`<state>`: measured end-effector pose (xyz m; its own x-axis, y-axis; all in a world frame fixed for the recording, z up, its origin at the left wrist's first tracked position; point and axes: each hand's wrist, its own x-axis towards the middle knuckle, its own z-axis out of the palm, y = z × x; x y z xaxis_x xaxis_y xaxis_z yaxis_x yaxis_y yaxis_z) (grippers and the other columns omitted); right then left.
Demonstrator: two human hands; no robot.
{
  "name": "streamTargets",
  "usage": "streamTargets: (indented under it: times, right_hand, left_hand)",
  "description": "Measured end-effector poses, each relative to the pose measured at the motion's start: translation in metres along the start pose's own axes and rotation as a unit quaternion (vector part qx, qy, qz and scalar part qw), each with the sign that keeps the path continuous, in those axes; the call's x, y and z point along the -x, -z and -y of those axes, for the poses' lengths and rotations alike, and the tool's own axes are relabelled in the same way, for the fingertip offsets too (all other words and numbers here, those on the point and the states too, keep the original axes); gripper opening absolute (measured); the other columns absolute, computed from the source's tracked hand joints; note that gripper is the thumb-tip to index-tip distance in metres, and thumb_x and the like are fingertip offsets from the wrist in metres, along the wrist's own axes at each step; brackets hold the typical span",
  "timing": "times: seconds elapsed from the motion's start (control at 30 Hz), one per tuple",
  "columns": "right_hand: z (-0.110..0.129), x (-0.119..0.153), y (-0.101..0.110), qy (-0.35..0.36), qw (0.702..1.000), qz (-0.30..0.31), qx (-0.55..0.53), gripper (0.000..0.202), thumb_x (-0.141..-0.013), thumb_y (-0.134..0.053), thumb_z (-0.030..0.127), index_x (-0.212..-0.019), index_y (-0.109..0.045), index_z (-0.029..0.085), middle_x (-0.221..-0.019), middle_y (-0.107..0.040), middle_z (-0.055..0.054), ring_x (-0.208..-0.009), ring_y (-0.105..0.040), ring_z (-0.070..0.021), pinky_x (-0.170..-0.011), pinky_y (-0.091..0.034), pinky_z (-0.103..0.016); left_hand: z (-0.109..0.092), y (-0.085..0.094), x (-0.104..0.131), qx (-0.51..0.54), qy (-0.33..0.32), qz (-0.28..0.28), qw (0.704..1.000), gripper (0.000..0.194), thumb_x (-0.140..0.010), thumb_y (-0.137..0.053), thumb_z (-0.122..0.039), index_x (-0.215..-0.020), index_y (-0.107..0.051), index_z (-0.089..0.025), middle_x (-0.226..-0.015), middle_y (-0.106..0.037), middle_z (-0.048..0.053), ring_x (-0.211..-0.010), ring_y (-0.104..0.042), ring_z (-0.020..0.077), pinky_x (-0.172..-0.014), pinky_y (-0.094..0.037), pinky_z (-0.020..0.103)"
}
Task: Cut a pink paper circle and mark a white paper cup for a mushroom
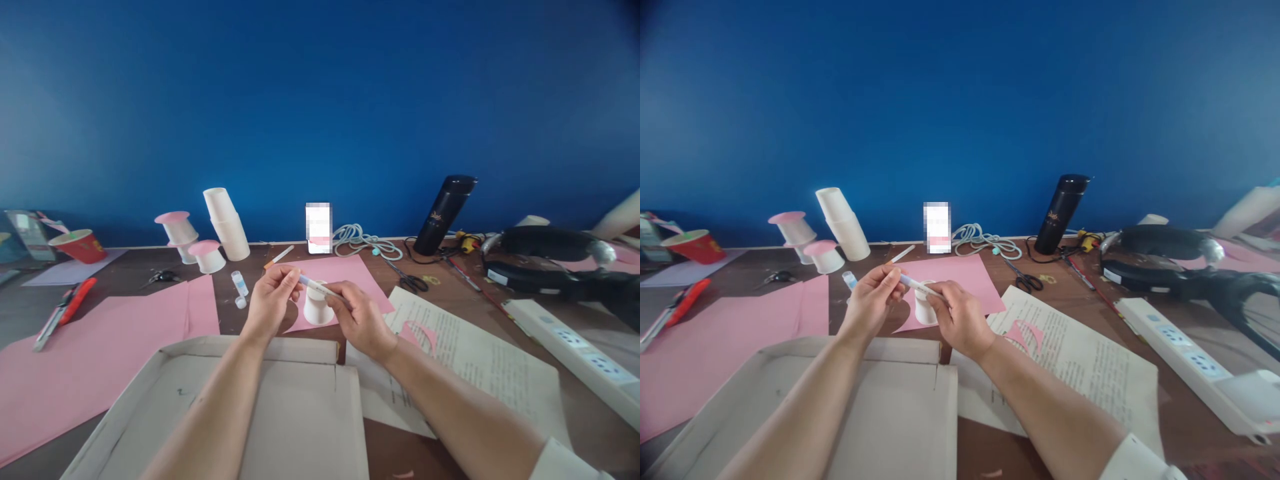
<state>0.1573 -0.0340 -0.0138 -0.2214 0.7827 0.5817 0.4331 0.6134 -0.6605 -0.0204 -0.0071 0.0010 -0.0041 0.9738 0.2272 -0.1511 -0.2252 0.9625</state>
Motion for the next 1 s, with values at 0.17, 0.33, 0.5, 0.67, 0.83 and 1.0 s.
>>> streamTargets:
  times: [0.17,0.33,0.5,0.67,0.83,1.0]
  right_hand:
    - [0.004,-0.003,0.001,0.014,1.000,0.005,0.027,0.020,-0.093,-0.045,0.028,-0.107,-0.057,0.023,-0.098,-0.066,-0.006,-0.090,-0.062,-0.0197,-0.078,-0.048,-0.032]
    - [0.003,-0.007,0.006,0.041,0.997,0.017,0.061,0.019,-0.094,-0.043,0.028,-0.107,-0.056,0.022,-0.097,-0.066,-0.007,-0.090,-0.061,-0.0209,-0.077,-0.047,-0.034]
    - [0.002,-0.010,0.010,0.071,0.992,0.027,0.095,0.018,-0.094,-0.042,0.027,-0.103,-0.055,0.020,-0.094,-0.066,-0.007,-0.085,-0.061,-0.0200,-0.072,-0.047,-0.032]
    - [0.000,-0.011,0.009,0.096,0.986,0.020,0.133,0.018,-0.095,-0.039,0.028,-0.101,-0.054,0.019,-0.091,-0.066,-0.008,-0.082,-0.061,-0.0194,-0.071,-0.046,-0.031]
    - [0.000,-0.012,0.007,0.112,0.980,0.010,0.166,0.019,-0.095,-0.039,0.028,-0.099,-0.054,0.018,-0.089,-0.066,-0.007,-0.080,-0.061,-0.0189,-0.070,-0.045,-0.029]
    - [0.000,-0.011,0.004,0.121,0.969,0.010,0.217,0.021,-0.095,-0.038,0.028,-0.097,-0.055,0.016,-0.084,-0.066,-0.007,-0.076,-0.061,-0.0188,-0.066,-0.042,-0.028]
  left_hand:
    - [0.001,-0.004,0.002,0.039,-0.006,-0.039,0.998,0.025,-0.077,-0.064,-0.041,-0.080,-0.064,-0.016,-0.061,-0.055,-0.002,-0.052,-0.046,0.0052,-0.052,-0.039,0.019]
    - [-0.001,-0.007,0.003,0.086,-0.005,-0.039,0.996,0.022,-0.077,-0.066,-0.038,-0.077,-0.062,-0.016,-0.059,-0.053,-0.003,-0.050,-0.043,0.0041,-0.052,-0.038,0.018]
    - [-0.001,-0.008,0.002,0.106,-0.004,-0.037,0.994,0.021,-0.077,-0.066,-0.037,-0.077,-0.063,-0.016,-0.058,-0.052,-0.003,-0.050,-0.043,0.0041,-0.052,-0.039,0.018]
    - [0.000,-0.009,0.001,0.137,-0.003,-0.055,0.989,0.023,-0.076,-0.068,-0.037,-0.077,-0.062,-0.015,-0.056,-0.050,-0.004,-0.048,-0.042,0.0032,-0.049,-0.037,0.016]
    - [0.001,-0.012,0.003,0.130,-0.021,-0.073,0.989,0.025,-0.077,-0.067,-0.038,-0.072,-0.058,-0.015,-0.055,-0.049,-0.004,-0.047,-0.039,0.0033,-0.049,-0.036,0.017]
    - [0.000,-0.016,0.005,0.123,-0.026,-0.102,0.987,0.028,-0.076,-0.066,-0.041,-0.069,-0.056,-0.016,-0.053,-0.045,-0.006,-0.046,-0.038,0.0043,-0.048,-0.034,0.017]
